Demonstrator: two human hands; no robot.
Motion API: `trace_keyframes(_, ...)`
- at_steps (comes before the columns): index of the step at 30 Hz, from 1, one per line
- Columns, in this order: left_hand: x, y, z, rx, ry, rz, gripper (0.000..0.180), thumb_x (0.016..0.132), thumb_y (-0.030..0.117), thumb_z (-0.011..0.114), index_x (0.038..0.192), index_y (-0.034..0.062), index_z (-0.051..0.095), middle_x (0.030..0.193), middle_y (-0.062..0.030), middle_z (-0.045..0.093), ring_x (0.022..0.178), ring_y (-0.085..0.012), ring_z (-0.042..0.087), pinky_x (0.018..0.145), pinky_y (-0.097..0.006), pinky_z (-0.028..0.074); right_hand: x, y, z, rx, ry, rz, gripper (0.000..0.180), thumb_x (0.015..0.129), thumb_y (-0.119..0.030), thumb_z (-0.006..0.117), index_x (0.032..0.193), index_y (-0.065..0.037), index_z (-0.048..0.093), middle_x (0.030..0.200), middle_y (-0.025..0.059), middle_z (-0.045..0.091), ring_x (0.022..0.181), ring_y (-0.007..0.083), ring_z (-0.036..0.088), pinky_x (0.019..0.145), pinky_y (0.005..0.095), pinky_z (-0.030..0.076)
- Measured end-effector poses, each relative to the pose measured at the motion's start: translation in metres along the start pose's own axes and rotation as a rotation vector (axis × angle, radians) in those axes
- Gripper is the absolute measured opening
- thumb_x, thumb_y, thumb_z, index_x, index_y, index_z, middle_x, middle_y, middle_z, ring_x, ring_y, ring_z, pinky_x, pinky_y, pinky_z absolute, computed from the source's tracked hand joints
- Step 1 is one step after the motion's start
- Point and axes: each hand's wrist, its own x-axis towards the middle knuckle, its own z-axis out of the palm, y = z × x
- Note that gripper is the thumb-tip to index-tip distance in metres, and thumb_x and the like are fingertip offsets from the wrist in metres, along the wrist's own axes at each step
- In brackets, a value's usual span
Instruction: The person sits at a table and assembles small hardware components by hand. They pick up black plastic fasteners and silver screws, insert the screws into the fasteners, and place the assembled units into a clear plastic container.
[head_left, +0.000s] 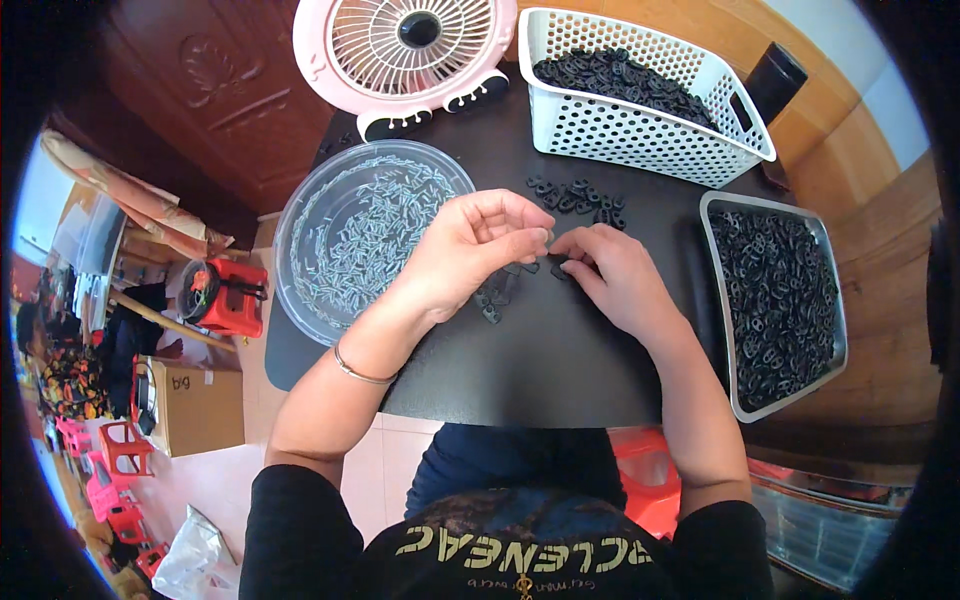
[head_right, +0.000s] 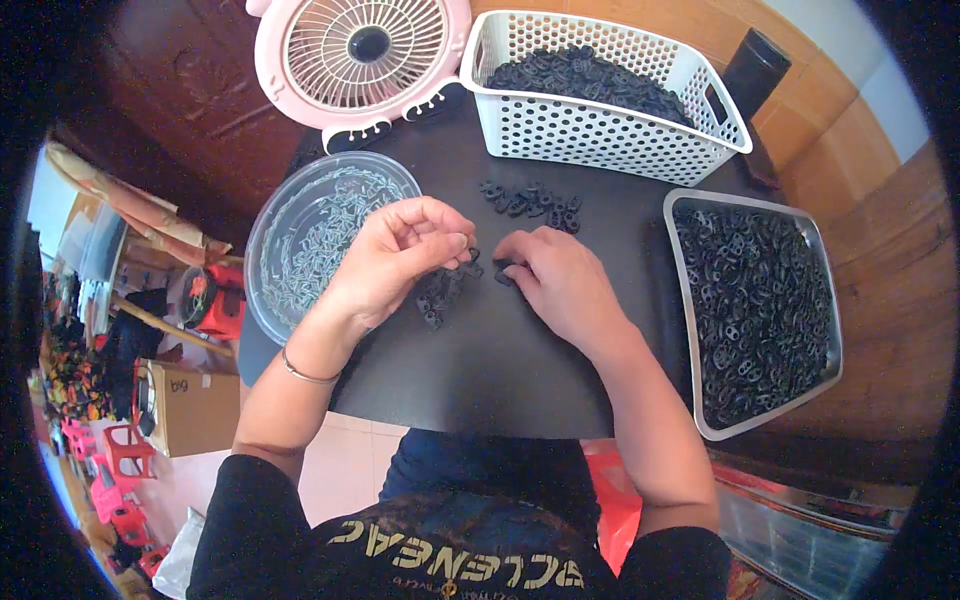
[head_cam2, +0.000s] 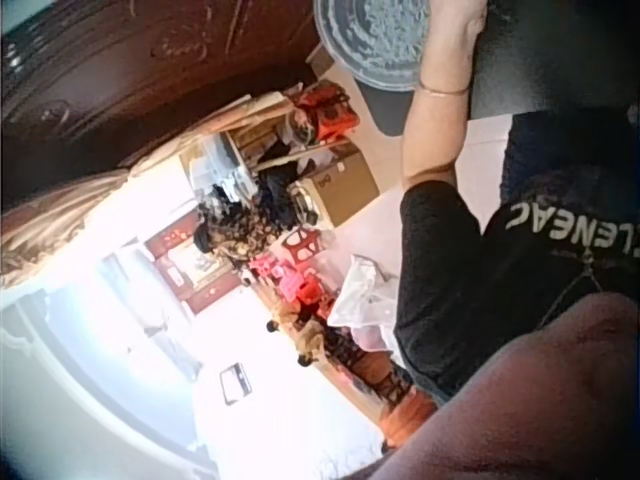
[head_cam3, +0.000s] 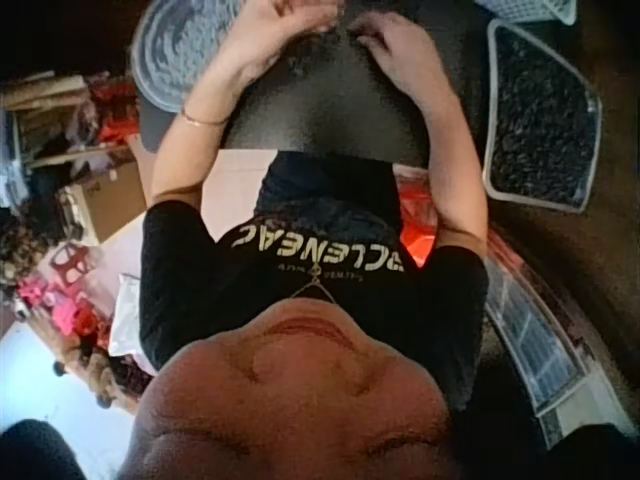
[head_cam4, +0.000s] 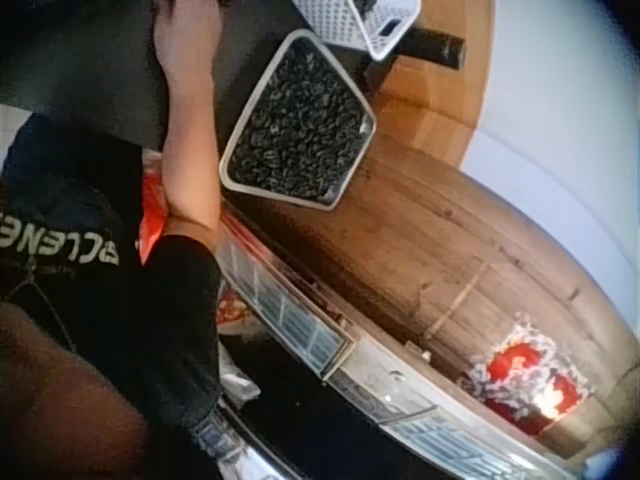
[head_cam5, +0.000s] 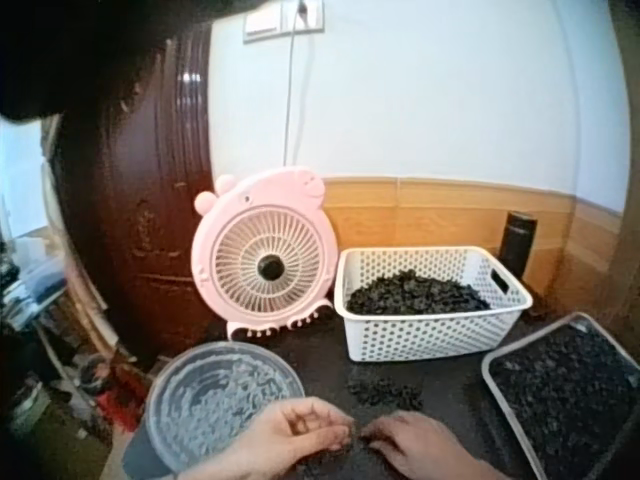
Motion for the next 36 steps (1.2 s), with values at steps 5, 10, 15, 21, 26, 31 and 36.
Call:
trace_keyframes(5,0.001,-0.003,-0.001,-0.025,-0.001,0.014,0.019,0.078,-0.002,0.062,0.096,-0.0011,0.056,0.083,-0.0045,0.062,0.076,-0.0079,0.059,0.069,-0.02,0.048,0.0,-0.002,0.0,0.185,0.208,-0.025,0.014,0.074,-0.003,0.062,0.087,-0.006,0.063,0.079,0.0082,0.059,0.072,0.021,0.059,0.065,0.0307,0.047)
trace_keyframes(10,0.001,-0.005,0.005,0.102,0.04,0.114,0.024,0.077,-0.005,0.061,0.099,-0.0016,0.054,0.083,-0.0036,0.061,0.075,-0.0057,0.058,0.067,-0.017,0.047,0.0,-0.005,0.003,0.487,0.405,-0.091,0.018,0.073,0.002,0.063,0.089,-0.004,0.065,0.08,0.0067,0.062,0.067,0.013,0.059,0.061,0.0243,0.047)
trace_keyframes(15,-0.001,-0.008,0.005,0.195,0.028,0.15,0.026,0.076,-0.007,0.061,0.1,-0.002,0.053,0.082,-0.003,0.059,0.075,-0.005,0.057,0.067,-0.017,0.047,-0.002,-0.012,0.002,0.46,0.404,-0.146,0.018,0.072,0.003,0.063,0.088,-0.003,0.065,0.078,0.0066,0.062,0.065,0.0127,0.058,0.061,0.0242,0.047)
trace_keyframes(21,0.0,-0.008,0.005,0.271,0.004,0.147,0.031,0.075,-0.007,0.062,0.104,-0.0023,0.052,0.082,-0.0029,0.059,0.075,-0.0058,0.057,0.069,-0.018,0.047,-0.003,-0.015,0.0,0.405,0.399,-0.185,0.018,0.07,0.004,0.065,0.087,-0.003,0.065,0.078,0.0073,0.062,0.063,0.013,0.059,0.058,0.0236,0.047)
trace_keyframes(26,-0.001,-0.006,0.006,0.304,-0.003,0.137,0.035,0.074,-0.008,0.061,0.107,-0.0022,0.05,0.079,-0.0026,0.059,0.073,-0.0054,0.056,0.067,-0.018,0.046,-0.003,-0.016,-0.001,0.383,0.374,-0.196,0.017,0.071,0.003,0.065,0.086,-0.003,0.065,0.079,0.0078,0.062,0.064,0.0139,0.06,0.057,0.024,0.048)
trace_keyframes(31,-0.001,-0.008,0.008,0.336,0.03,0.189,0.034,0.073,-0.007,0.06,0.105,0.0,0.051,0.073,-0.0006,0.058,0.067,-0.0024,0.054,0.059,-0.017,0.043,-0.003,-0.015,0.001,0.364,0.365,-0.215,0.016,0.071,0.004,0.064,0.085,-0.003,0.065,0.079,0.0081,0.062,0.065,0.0145,0.06,0.057,0.0243,0.049)
trace_keyframes(36,-0.001,-0.009,0.006,0.486,0.045,0.232,0.039,0.07,-0.005,0.06,0.107,0.0016,0.051,0.066,0.0003,0.058,0.062,-0.0032,0.054,0.057,-0.019,0.044,-0.003,-0.013,0.001,0.341,0.335,-0.233,0.016,0.071,0.004,0.064,0.085,-0.003,0.066,0.079,0.0089,0.062,0.065,0.0155,0.061,0.057,0.025,0.049)
